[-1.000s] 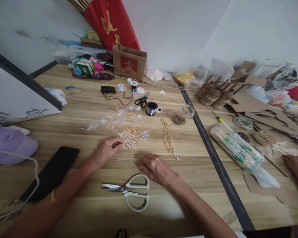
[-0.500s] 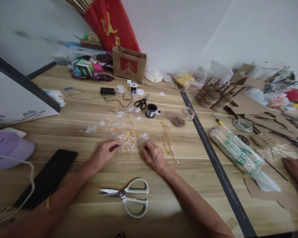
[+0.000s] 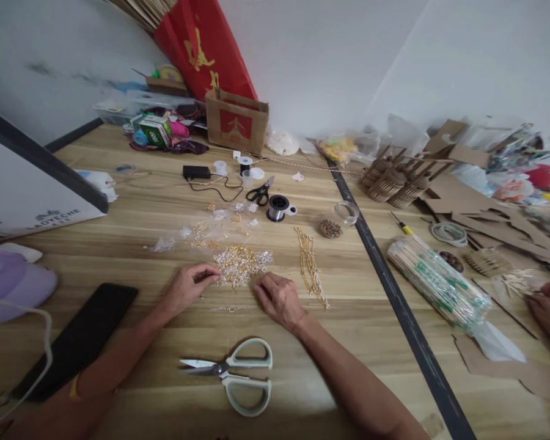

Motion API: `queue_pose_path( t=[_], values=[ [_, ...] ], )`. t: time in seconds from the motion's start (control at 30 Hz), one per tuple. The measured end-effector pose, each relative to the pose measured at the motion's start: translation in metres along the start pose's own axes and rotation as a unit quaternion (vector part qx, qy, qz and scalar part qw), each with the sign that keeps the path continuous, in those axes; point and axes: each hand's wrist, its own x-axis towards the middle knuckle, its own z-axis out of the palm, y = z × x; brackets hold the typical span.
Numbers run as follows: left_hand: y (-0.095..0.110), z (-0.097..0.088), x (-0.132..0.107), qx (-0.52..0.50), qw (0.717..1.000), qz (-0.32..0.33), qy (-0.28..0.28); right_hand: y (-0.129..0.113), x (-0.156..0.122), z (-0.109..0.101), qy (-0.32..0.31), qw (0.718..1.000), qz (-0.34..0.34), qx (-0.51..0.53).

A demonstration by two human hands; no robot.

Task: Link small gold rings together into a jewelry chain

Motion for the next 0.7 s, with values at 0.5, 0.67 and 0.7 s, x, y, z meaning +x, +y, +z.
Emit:
queue_pose_path(
  t=[0.5, 0.67, 0.7],
  values=[
    [-0.005, 0.0, 0.0001, 0.001, 1.0, -0.002, -0.006, 0.0006, -0.0004, 0.001, 0.0, 1.0, -0.017, -0.01],
    [-0.0018, -0.0011, -0.0007, 0.002, 1.0, -0.006, -0.009, 0.0009, -0.0008, 0.0015, -0.002, 1.0, -0.015, -0.002],
    [-0.0019, -0.0011, -0.0008, 0.002, 1.0, -0.006, -0.009, 0.001, -0.0009, 0.0014, -0.002, 1.0, -0.013, 0.002]
  ],
)
